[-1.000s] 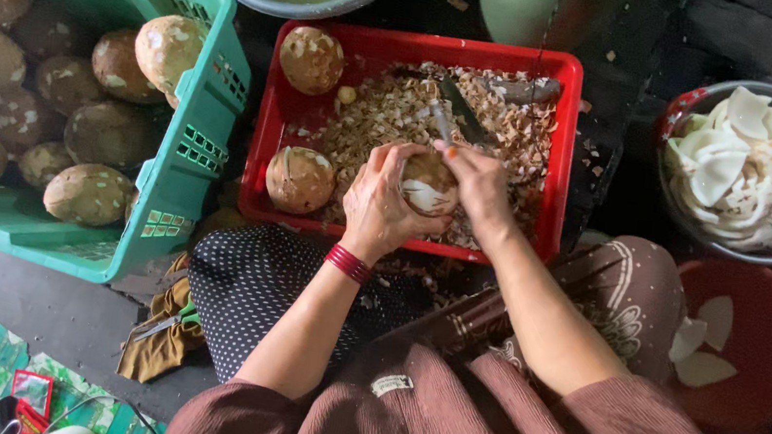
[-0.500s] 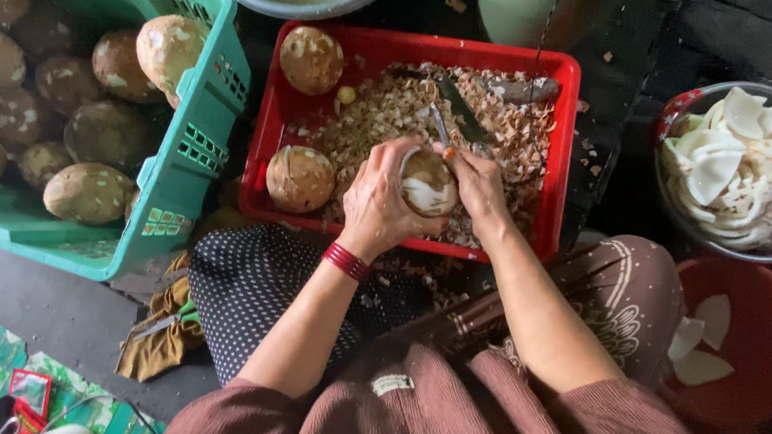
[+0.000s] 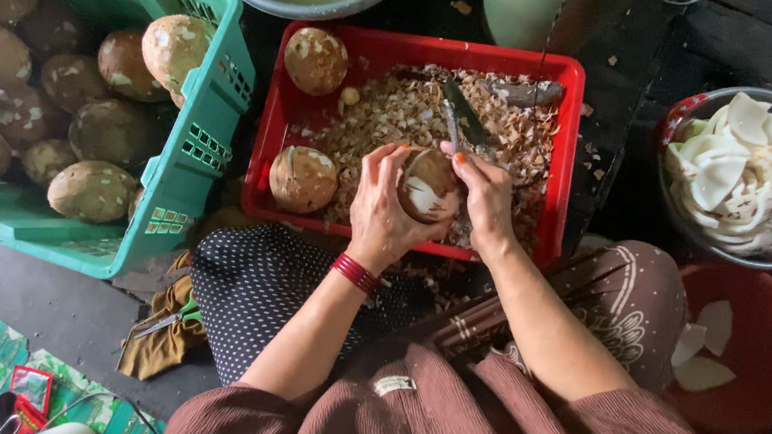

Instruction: The person sits on the floor and peels the outer husk off young coconuts with a small knife, rotating each coconut and trimming the husk over a red tray that collects the shavings. Peeled coconuts are placed into a metal basin of water, and unpeeled ones are taken from a green crate.

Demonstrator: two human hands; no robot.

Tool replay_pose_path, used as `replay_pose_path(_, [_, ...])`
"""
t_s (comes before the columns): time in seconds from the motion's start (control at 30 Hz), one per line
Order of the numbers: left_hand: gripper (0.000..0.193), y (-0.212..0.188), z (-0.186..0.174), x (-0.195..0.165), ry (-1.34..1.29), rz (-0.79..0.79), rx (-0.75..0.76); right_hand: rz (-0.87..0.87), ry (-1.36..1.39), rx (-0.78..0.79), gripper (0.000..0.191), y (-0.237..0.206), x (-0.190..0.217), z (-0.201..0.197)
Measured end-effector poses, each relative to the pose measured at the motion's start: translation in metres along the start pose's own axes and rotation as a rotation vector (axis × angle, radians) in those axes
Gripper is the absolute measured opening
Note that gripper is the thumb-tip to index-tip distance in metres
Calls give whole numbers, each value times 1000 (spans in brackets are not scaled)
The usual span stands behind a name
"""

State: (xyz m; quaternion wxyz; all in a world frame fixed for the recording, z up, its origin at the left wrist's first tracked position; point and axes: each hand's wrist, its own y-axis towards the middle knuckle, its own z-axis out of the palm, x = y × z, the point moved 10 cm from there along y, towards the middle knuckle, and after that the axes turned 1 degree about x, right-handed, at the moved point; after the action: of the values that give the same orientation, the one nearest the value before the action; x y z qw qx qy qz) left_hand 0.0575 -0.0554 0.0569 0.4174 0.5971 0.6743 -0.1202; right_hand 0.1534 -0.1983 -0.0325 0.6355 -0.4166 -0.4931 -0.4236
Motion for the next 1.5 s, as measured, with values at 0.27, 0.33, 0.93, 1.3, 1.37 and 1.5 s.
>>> replay_pose_path(0.27, [109, -5, -8, -8, -9, -35, -57, -102, -140, -68, 33, -21, 17, 7])
replay_pose_path(0.33, [103, -4, -8, -8, -2, -45, -57, -119, -151, -54, 34, -19, 18, 8])
replay_pose_path(0.93, [95, 6, -6, 5, -48, -15, 3, -366, -598, -62, 30, -32, 86, 43])
replay_pose_path(1.3, [93, 6, -12, -8, -21, -5, 4, -206, -307, -27, 40, -4, 23, 14])
replay_pose_path(1.37, [94, 1, -13, -19, 16, 13, -12, 81, -39, -51, 39, 12, -18, -2])
replay_pose_path(1.5, [98, 4, -19, -21, 48, -54, -65, 196, 113, 28, 40, 8, -37, 3])
